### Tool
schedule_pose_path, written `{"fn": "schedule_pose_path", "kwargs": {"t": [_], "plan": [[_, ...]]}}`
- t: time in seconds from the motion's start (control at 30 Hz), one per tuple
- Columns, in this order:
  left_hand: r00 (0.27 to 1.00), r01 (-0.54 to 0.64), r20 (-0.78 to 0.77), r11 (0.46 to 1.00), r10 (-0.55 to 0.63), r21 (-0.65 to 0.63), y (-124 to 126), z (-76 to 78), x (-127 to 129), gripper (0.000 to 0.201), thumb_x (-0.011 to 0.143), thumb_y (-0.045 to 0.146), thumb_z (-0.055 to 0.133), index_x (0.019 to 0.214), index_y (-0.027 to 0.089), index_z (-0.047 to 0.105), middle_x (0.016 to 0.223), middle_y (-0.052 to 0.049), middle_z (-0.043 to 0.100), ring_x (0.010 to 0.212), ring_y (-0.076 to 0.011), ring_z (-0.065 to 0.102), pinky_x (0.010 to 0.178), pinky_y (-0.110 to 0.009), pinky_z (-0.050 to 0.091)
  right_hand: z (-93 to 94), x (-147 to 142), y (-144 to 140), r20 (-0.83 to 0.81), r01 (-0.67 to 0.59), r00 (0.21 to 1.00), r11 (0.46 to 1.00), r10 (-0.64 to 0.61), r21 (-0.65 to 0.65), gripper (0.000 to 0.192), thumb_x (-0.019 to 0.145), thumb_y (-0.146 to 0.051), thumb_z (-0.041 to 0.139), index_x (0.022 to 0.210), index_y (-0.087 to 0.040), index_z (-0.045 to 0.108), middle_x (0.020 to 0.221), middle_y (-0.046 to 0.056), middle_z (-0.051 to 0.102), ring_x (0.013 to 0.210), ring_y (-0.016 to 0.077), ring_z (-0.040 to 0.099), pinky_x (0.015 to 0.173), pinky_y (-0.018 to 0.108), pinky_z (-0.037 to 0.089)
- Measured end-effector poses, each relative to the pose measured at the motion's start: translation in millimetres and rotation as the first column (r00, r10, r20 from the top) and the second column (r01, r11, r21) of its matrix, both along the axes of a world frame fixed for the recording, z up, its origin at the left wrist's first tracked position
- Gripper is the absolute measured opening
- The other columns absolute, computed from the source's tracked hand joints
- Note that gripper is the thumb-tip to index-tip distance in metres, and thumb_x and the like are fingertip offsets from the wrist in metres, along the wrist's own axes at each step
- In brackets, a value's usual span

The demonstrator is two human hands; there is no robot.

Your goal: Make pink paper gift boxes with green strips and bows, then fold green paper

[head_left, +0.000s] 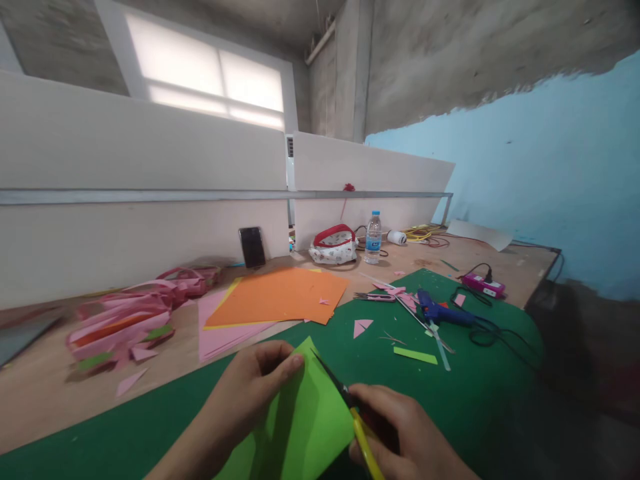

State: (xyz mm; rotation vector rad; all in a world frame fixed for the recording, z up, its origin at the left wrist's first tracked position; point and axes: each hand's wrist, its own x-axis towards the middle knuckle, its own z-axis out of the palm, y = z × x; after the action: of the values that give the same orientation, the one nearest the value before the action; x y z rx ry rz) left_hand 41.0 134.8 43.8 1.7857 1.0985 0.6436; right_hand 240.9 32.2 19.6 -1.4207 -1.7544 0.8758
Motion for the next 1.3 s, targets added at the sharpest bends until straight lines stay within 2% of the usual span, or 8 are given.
{"fn": "schedule_pose_path", "kwargs": {"t": [0.23, 0.57, 0.83, 1.07, 1.3], "plan": [[1.0, -0.013, 0.015, 1.0, 0.013, -0.003, -2.6, 1.9, 2.3, 0.039, 0.072, 0.057, 0.054, 0.06, 0.019, 0.048, 0.054, 0.006, 0.04, 0.051, -0.0102, 0.036, 0.048, -0.023, 0.027, 2.2, 0.9, -0.4, 0.041, -0.012, 0.999, 1.0, 0.012, 0.003, 0.027, 0.069, -0.025, 0.059, 0.093, -0.013, 0.066, 0.079, 0.005, 0.061, 0.068, 0.0165, 0.051, 0.06, 0.025, 0.04], [1.0, 0.0, 0.019, 1.0, 0.0, -0.005, -3.0, 2.2, 1.3, 0.04, 0.071, 0.058, 0.053, 0.06, 0.02, 0.048, 0.054, 0.007, 0.039, 0.051, -0.0106, 0.036, 0.049, -0.023, 0.026, 2.3, -2.7, -1.2, -0.05, 0.015, 0.999, 1.0, -0.014, 0.012, 0.036, 0.072, -0.019, 0.058, 0.107, -0.018, 0.065, 0.094, 0.007, 0.065, 0.08, 0.0183, 0.059, 0.07, 0.025, 0.047], [1.0, 0.015, 0.016, 1.0, -0.015, -0.005, -4.3, 2.4, 2.8, 0.04, 0.072, 0.057, 0.053, 0.059, 0.02, 0.047, 0.054, 0.007, 0.037, 0.052, -0.0101, 0.034, 0.049, -0.023, 0.026, 4.6, -3.4, 0.0, -0.025, -0.009, 1.0, 0.999, 0.01, 0.046, 0.033, 0.073, -0.019, 0.057, 0.106, -0.017, 0.065, 0.089, 0.006, 0.064, 0.075, 0.0165, 0.057, 0.066, 0.023, 0.045], [1.0, 0.02, 0.014, 1.0, -0.02, -0.016, -3.2, 0.4, 3.2, 0.04, 0.072, 0.058, 0.053, 0.06, 0.02, 0.048, 0.054, 0.007, 0.039, 0.051, -0.0105, 0.036, 0.048, -0.023, 0.026, 2.1, -2.7, -0.5, 0.01, -0.019, 1.0, 0.998, 0.019, 0.054, 0.025, 0.075, -0.021, 0.057, 0.097, -0.017, 0.068, 0.085, 0.005, 0.066, 0.074, 0.0165, 0.057, 0.065, 0.023, 0.044], [0.999, 0.044, 0.023, 0.999, -0.044, -0.018, -4.4, -0.9, 4.2, 0.038, 0.072, 0.055, 0.054, 0.06, 0.019, 0.049, 0.055, 0.007, 0.038, 0.053, -0.01, 0.035, 0.05, -0.023, 0.027, 7.5, -4.0, -2.5, -0.011, 0.006, 1.0, 0.999, -0.006, 0.048, 0.03, 0.075, -0.019, 0.056, 0.103, -0.017, 0.066, 0.085, 0.005, 0.064, 0.073, 0.015, 0.056, 0.064, 0.022, 0.045]]}}
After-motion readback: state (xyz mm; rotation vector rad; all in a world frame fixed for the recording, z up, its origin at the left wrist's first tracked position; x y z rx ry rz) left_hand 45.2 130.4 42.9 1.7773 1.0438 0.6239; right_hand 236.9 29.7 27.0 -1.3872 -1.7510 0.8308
